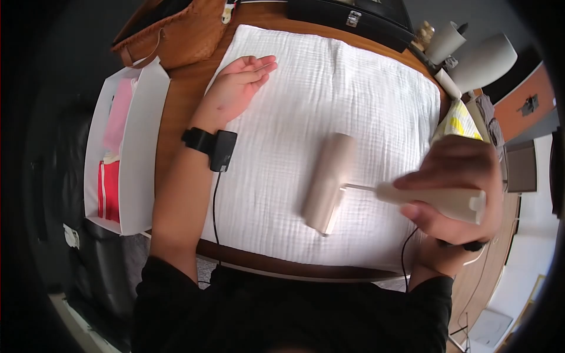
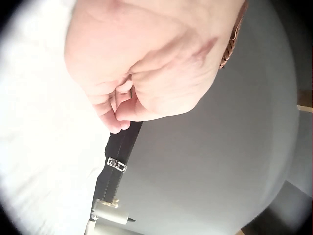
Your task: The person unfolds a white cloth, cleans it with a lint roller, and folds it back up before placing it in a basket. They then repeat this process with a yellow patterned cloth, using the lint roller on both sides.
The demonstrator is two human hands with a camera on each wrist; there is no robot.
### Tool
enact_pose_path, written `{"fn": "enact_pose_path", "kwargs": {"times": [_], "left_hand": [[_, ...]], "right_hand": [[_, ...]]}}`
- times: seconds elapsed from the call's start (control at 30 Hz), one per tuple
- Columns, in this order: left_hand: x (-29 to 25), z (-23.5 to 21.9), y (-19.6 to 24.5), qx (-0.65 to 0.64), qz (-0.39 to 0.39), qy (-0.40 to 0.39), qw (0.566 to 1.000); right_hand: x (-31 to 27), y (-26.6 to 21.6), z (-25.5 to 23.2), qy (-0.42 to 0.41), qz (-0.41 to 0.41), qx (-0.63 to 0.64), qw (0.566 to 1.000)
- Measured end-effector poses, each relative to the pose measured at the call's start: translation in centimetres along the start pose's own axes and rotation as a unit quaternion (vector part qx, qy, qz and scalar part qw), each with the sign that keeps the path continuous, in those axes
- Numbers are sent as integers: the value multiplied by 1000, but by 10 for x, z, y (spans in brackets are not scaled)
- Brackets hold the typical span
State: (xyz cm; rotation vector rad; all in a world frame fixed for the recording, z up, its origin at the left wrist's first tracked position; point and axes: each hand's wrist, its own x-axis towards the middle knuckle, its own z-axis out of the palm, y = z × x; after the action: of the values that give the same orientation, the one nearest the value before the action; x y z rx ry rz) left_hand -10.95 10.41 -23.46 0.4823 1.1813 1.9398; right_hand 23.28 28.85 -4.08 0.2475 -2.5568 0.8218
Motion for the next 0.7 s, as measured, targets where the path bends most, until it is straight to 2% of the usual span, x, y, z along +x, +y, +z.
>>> {"fn": "enact_pose_path", "kwargs": {"times": [0.07,0.17,0.27,0.47,0.6,0.7], "left_hand": [[0,1,-1,-4,-1,3,1000],[0,3,0,6,2,7,1000],[0,5,-1,21,5,9,1000],[4,4,-5,34,11,19,999],[3,2,-3,44,4,8,999],[3,1,-3,-6,-3,15,1000]], "right_hand": [[-8,-6,-5,50,-2,-53,997],[-6,2,-25,-93,45,3,995],[1,-2,-28,-164,52,0,985],[4,-2,10,-114,-16,67,991],[13,-10,29,-135,-30,162,977],[13,-11,32,-174,-27,194,965]]}}
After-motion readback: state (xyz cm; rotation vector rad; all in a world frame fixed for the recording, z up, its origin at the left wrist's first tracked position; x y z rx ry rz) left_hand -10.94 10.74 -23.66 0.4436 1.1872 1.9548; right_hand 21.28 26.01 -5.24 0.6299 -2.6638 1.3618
